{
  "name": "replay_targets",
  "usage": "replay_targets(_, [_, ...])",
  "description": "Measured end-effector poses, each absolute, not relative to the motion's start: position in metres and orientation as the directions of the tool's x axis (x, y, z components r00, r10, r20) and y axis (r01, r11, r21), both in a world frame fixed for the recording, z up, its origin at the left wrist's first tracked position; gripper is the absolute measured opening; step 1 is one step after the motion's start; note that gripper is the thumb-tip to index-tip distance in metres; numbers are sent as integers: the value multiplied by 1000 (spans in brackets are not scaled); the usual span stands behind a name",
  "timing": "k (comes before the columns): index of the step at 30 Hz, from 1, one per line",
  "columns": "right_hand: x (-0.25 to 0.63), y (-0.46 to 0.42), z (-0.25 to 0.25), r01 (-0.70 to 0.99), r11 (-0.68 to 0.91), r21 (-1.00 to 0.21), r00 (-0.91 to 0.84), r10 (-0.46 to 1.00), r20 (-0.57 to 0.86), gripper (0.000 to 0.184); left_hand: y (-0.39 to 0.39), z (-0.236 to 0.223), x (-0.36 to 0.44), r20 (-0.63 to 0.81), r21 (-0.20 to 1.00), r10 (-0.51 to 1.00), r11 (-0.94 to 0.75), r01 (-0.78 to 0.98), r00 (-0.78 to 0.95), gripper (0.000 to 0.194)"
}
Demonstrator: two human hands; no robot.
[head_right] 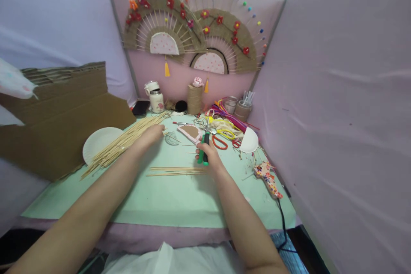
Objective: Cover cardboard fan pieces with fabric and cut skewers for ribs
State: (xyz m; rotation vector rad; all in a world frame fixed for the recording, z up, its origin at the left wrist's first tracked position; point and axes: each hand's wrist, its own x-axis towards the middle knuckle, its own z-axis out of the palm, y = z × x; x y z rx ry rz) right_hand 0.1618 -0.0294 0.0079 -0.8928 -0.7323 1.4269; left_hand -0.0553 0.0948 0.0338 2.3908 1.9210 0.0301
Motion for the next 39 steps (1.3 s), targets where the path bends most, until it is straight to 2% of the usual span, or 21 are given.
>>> replay_targets(5, [164, -27, 5, -506, -56, -861, 49, 994, -93, 39, 103, 12, -56, -25, 37, 986, -163, 986, 164, 35])
replay_targets(12, [164, -25, 3, -491, -76, -868, 47, 992, -113, 41, 104, 2, -65, 66, 60, 991, -117, 991, 113, 36])
replay_targets(18, [164, -24, 2, -481, -77, -874, 48, 992, -114, 41, 111, -12, -50, 138, 176, 895, -443, 879, 424, 26])
replay_targets(24, [165, -23, 2, -497, -80, -864, 64, 990, -129, 41, 112, -24, -40, 100, 233, 892, -452, 861, 441, 15])
replay_targets(28, [165, -23, 5, -510, -59, -858, 77, 990, -114, 44, 102, -12, -36, 148, 260, 884, -468, 844, 444, 20])
replay_targets(31, [167, -24, 9, -525, 2, -851, 119, 990, -71, 46, 91, 0, -23, 198, 316, 830, -558, 767, 522, 23])
replay_targets(36, [171, -24, 13, -496, 66, -866, 167, 986, -20, 39, 75, 3, 16, 105, 337, 743, -652, 679, 661, 22])
replay_targets(39, [172, -24, 13, -527, 60, -848, 153, 988, -25, 37, 69, 1, 35, 139, 305, 719, -685, 662, 680, 27])
